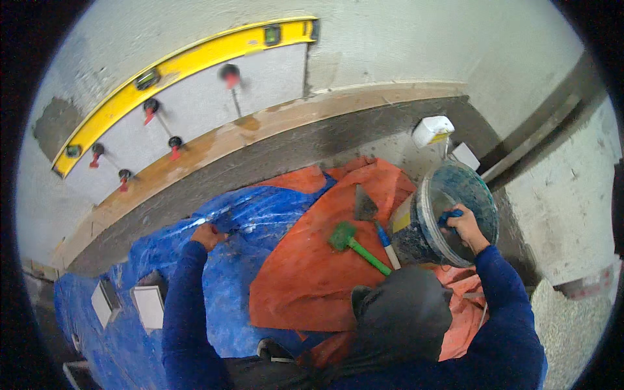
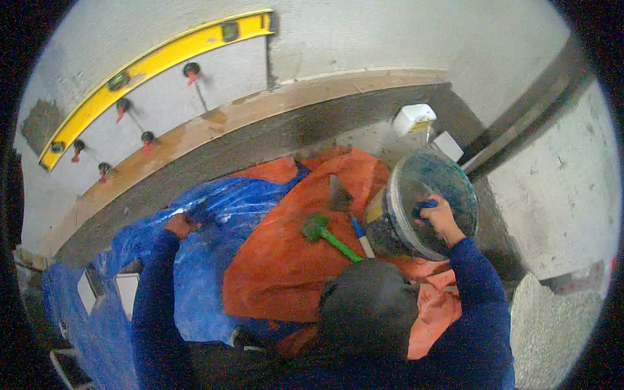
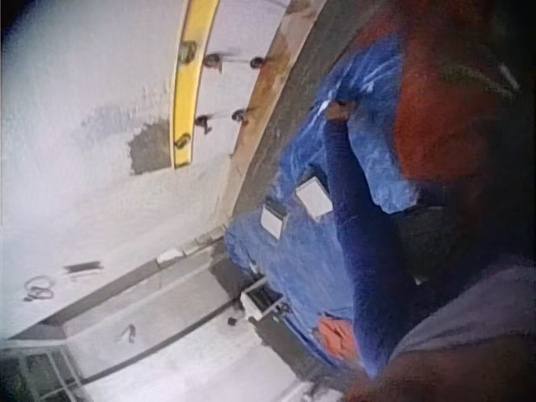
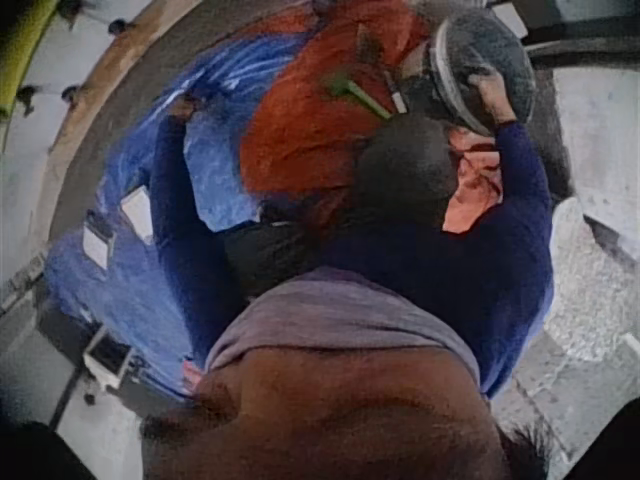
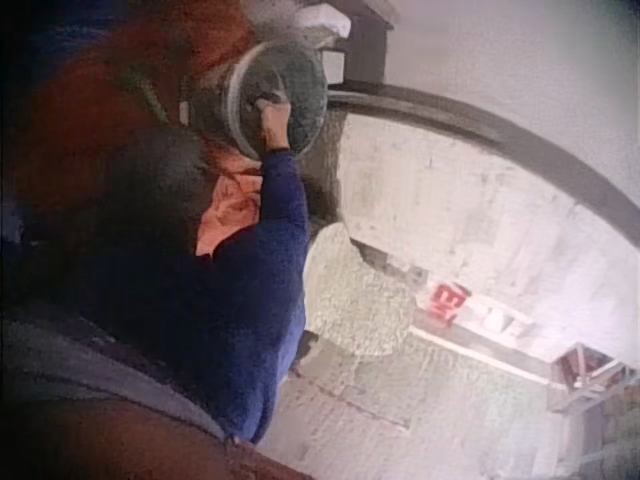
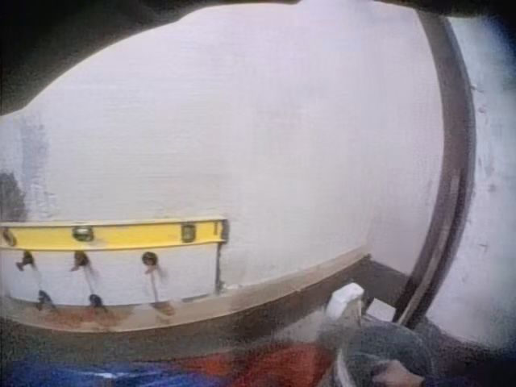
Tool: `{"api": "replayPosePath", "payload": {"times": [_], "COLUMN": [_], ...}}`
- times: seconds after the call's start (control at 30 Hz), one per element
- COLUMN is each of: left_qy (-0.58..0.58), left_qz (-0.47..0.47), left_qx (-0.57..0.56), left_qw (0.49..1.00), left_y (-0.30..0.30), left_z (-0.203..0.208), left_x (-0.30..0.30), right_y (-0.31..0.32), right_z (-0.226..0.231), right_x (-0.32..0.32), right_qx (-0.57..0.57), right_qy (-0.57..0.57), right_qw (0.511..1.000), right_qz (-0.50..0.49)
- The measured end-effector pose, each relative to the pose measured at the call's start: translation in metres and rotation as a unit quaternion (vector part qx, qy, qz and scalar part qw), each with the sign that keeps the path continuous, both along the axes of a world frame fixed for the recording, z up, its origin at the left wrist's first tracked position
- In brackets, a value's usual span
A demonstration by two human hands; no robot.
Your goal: The person kneels on the floor and installs white wall tiles using tile leveling clips and a spirit level. They apply adhesive with a trowel, tap tiles into place with a rubber mallet, and adjust the leveling system to ensure alignment.
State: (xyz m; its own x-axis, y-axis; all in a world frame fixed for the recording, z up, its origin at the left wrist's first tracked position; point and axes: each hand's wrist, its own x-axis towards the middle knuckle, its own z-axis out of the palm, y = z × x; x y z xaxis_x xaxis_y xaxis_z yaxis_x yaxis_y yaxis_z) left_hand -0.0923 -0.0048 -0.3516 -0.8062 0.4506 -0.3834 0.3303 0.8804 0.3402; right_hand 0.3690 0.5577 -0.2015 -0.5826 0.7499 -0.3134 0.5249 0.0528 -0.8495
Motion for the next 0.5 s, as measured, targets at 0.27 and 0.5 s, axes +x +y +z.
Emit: {"api": "replayPosePath", "payload": {"times": [0.27, 0.5], "left_qy": [0.005, 0.014], "left_qz": [0.032, 0.082], "left_qx": [-0.018, -0.018], "left_qw": [0.999, 0.996], "left_y": [-0.036, -0.057], "left_z": [-0.032, -0.04], "left_x": [-0.017, -0.022], "right_y": [0.006, 0.035], "right_z": [-0.019, -0.049], "right_x": [0.001, 0.012], "right_qx": [0.151, 0.321], "right_qy": [-0.024, -0.157], "right_qw": [0.988, 0.934], "right_qz": [-0.027, -0.018]}}
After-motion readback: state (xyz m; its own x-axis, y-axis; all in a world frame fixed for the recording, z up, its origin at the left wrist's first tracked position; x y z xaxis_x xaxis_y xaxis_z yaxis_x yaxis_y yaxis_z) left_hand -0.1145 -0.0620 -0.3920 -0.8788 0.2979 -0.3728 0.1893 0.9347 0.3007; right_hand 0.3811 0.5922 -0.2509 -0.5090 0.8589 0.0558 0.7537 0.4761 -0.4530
